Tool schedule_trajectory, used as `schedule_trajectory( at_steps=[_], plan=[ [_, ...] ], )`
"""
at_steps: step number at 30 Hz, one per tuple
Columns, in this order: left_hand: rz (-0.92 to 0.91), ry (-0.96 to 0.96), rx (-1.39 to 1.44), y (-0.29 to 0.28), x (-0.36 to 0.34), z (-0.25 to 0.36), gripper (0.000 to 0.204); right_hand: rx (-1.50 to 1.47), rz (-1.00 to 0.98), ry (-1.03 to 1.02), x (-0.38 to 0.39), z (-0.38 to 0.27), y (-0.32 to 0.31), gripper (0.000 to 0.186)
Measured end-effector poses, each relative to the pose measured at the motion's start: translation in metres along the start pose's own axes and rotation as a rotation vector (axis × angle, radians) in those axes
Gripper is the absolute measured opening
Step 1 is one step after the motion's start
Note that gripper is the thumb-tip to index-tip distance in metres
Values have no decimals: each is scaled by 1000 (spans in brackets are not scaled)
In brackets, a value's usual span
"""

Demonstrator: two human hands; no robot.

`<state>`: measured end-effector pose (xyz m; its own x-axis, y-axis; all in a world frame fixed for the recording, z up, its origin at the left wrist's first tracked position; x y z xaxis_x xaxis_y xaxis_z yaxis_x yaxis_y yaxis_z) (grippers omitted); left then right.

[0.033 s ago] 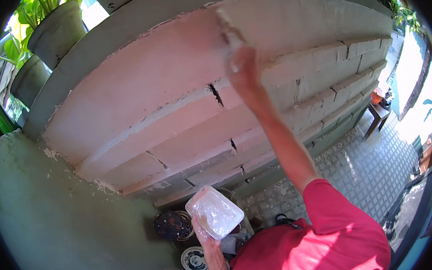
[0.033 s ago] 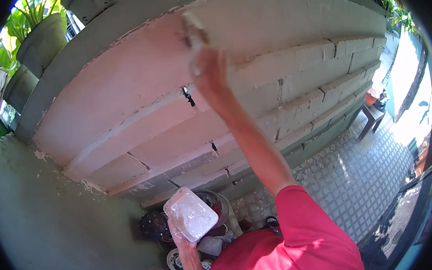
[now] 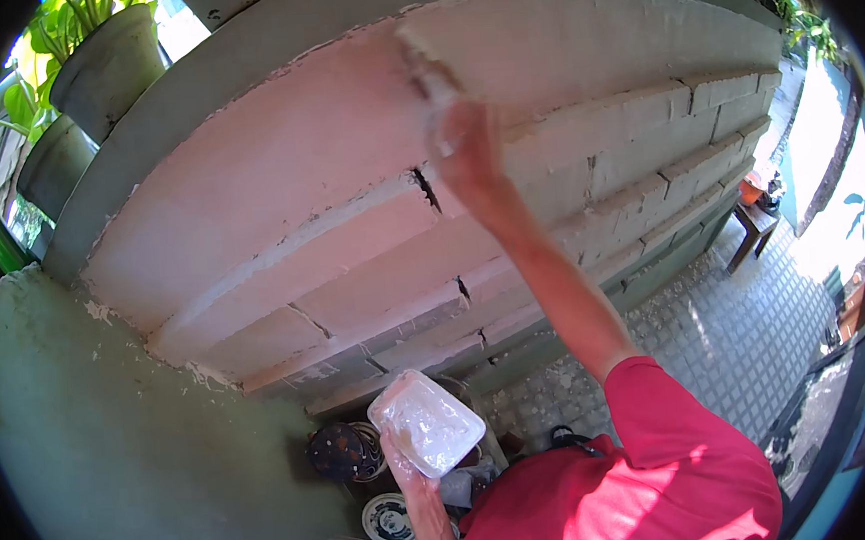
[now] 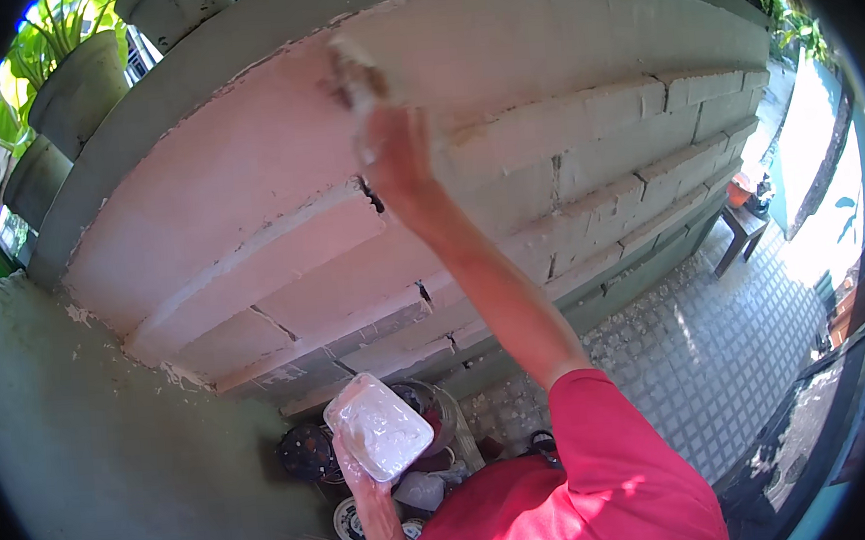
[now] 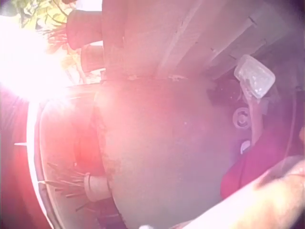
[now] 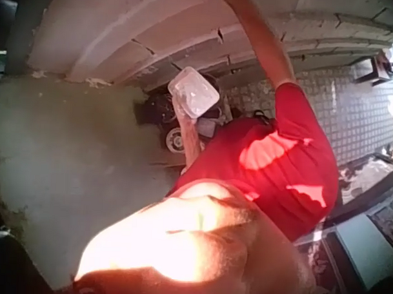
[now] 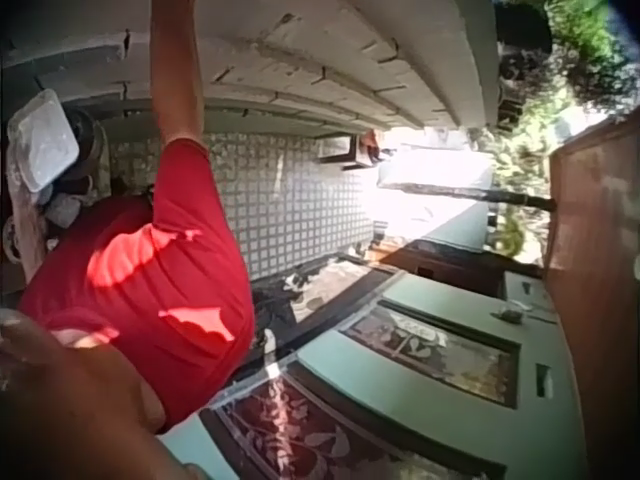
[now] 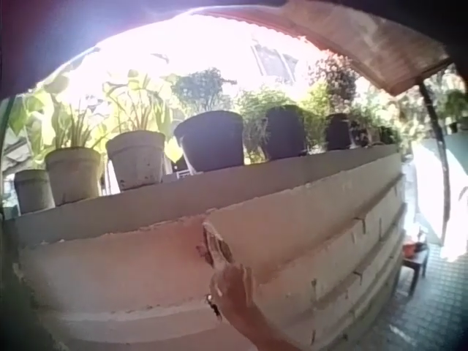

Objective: The person is applying plaster to a brick wall using a putty knife and a plastic container.

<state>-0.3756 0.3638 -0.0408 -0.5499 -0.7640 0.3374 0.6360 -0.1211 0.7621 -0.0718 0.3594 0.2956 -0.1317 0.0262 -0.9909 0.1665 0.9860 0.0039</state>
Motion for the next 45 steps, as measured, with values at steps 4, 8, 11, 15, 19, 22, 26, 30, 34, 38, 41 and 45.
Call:
schedule_trajectory(
  at_steps=[4,8,11,15,19,22,26,30,34,38,41,45],
  plan=[
    [37,40,-12,12,3,13,52,-165,-382,176,-17,-26,-2,36],
    [-40,44,-22,23,2,10,50,67,40,180,-28,118,-56,53],
    [-31,14,8,22,6,7,48,34,-51,408,-34,118,-75,55],
    [19,38,-15,28,3,5,47,-70,-66,254,-9,89,-19,53],
    [-2,29,-11,27,-1,7,48,-81,-116,83,-18,-14,-28,56],
    [-8,42,-40,25,-3,7,50,-46,-199,170,-9,34,-17,45],
    [-2,25,-27,23,6,5,50,167,135,137,-26,148,-79,30],
    [-11,45,-41,15,3,3,50,187,-6,285,-27,113,-61,22],
    [15,29,-42,16,3,-2,50,32,-37,60,-2,28,-3,23],
    [40,47,-51,20,5,3,49,-31,-114,-35,-8,-38,-18,30],
    [6,48,-41,19,4,2,50,-85,-146,52,1,41,-13,27],
    [22,52,-15,3,14,2,52,223,-50,362,-30,163,-75,23]
  ],
)
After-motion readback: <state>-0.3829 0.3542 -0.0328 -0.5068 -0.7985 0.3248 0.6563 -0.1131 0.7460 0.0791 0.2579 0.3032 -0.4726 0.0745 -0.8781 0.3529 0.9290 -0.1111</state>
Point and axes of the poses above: each hand's wrist, its own x-axis away from the middle knuckle, its own y-axis out of the palm, z = x × y, the point moved 8 cm from there along -x, towards the middle knuckle, and after that the axes turned 2 degrees about -x, right-handed, at the moved point
